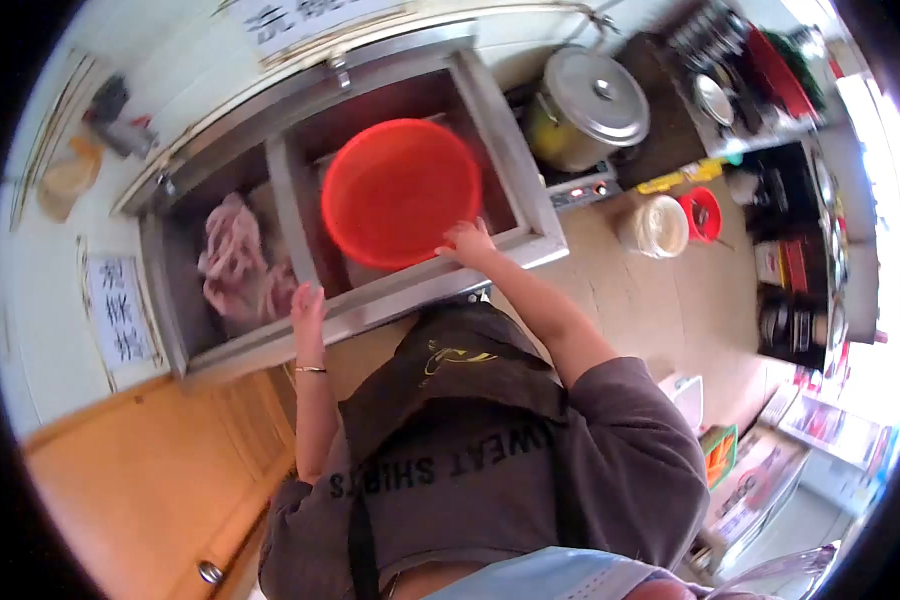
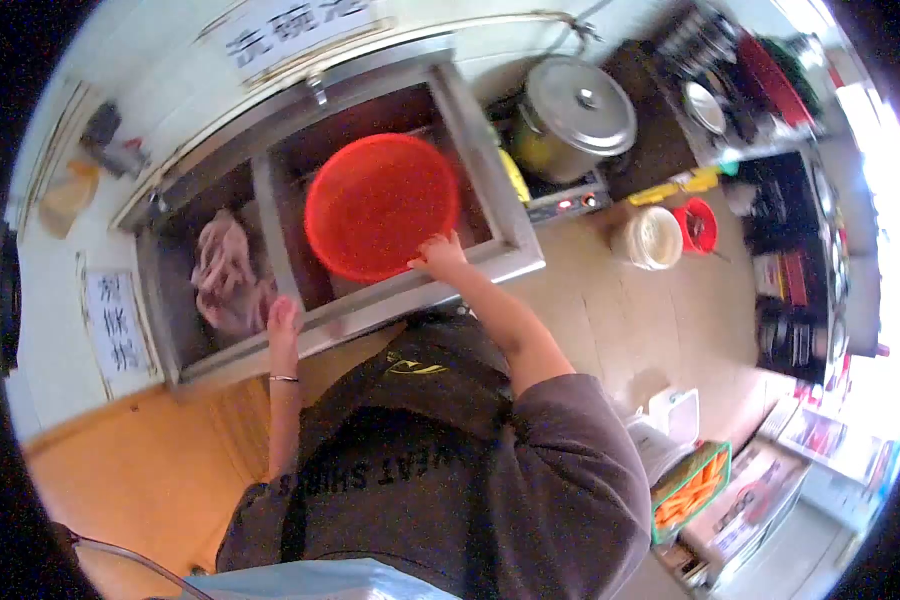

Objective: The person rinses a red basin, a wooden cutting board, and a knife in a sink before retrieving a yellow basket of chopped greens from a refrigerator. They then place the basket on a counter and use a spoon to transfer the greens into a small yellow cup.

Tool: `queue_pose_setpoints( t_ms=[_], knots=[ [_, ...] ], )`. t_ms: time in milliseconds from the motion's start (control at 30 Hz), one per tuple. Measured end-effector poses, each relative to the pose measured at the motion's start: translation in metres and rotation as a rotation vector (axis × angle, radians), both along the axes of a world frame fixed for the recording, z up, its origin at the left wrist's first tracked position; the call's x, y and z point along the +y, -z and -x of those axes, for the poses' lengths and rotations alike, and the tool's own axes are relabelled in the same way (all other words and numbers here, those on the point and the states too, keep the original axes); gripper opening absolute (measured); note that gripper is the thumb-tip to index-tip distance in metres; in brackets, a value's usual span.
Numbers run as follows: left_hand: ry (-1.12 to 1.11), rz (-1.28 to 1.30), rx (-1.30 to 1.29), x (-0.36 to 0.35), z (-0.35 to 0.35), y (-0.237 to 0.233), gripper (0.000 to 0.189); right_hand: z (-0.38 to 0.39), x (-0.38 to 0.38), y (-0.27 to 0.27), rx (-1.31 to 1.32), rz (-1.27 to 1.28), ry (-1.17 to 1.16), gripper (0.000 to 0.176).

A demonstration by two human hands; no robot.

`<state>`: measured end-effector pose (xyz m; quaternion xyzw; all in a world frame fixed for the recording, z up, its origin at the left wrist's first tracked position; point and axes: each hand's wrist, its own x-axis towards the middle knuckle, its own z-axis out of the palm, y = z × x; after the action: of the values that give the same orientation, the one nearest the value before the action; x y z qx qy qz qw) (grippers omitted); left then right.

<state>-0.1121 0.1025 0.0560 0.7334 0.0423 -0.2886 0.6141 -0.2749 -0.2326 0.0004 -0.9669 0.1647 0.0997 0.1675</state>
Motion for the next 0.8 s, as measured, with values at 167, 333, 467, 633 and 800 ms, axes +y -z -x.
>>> queue_pose_setpoints(
  t_ms=[167,333,467,633,800],
  knots=[
    [0.165,-0.075,0.028,-0.102,0.008,-0.033,0.045,0.087,-0.072,0.001,-0.386,-0.539,0.678,0.032],
    [0.406,-0.023,-0.083,-0.182,0.032,-0.003,0.026,0.210,-0.214,0.016,-0.493,-0.468,1.181,0.043],
    [0.444,-0.133,-0.155,-0.270,0.077,0.006,0.025,0.293,-0.348,0.045,-0.436,-0.325,1.330,0.050],
    [0.368,-0.223,-0.243,-0.386,0.135,0.085,0.061,0.333,-0.556,0.112,-0.354,-0.263,1.320,0.062],
    [0.450,-0.380,-0.130,-0.519,0.192,0.071,0.088,0.312,-0.704,0.175,-0.309,-0.229,1.290,0.070]
  ],
)
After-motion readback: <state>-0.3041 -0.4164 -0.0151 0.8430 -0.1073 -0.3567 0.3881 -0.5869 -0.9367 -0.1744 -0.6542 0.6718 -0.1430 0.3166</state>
